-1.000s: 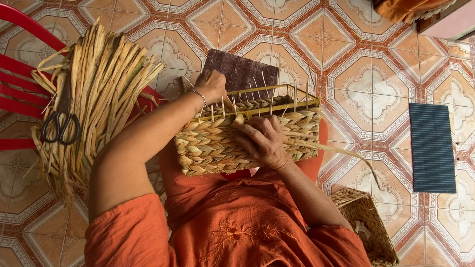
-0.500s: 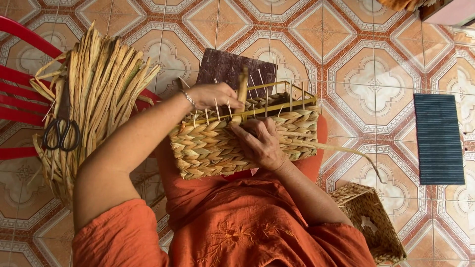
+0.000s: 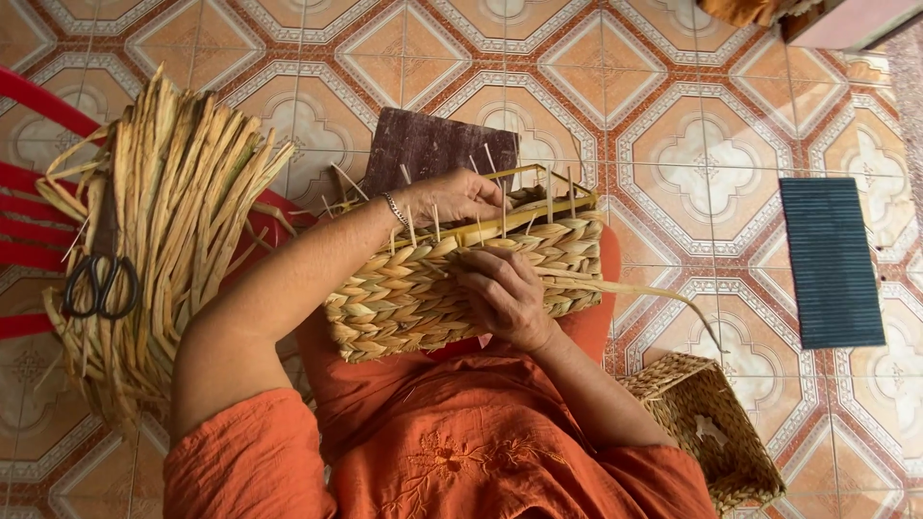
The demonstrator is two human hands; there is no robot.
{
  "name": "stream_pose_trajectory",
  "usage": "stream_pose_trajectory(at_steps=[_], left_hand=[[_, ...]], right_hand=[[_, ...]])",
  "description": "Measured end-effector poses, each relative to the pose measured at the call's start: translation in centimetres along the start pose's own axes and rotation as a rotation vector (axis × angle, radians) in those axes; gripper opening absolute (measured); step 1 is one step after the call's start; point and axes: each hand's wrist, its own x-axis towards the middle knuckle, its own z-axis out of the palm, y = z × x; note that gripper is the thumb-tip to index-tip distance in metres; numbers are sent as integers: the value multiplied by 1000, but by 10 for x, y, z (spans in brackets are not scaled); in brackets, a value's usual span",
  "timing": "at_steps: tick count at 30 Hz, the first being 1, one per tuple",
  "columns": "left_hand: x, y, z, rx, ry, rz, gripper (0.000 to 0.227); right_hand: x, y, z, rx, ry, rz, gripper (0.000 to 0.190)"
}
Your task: The person weaves a basket by hand, threading dried plant fibers through a wooden frame and pulling them tight. They rotate the basket to work on different sides, occasionally using a small wooden tool to press the fibers into place.
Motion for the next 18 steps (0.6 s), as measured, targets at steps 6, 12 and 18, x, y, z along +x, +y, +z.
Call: stream_pose_trajectory(at_steps=[6,12,18], left_hand=[[12,2,-17,51,-137,-71,38],[1,71,8,234,-181,-231,43],[2,85,30,283,-161,-440,55]], right_hand=[[-35,17,-24,-187,104,104,23],[-26,9,-40,-259,23,229,25],[-31,11,-35,-274,30,241,27]])
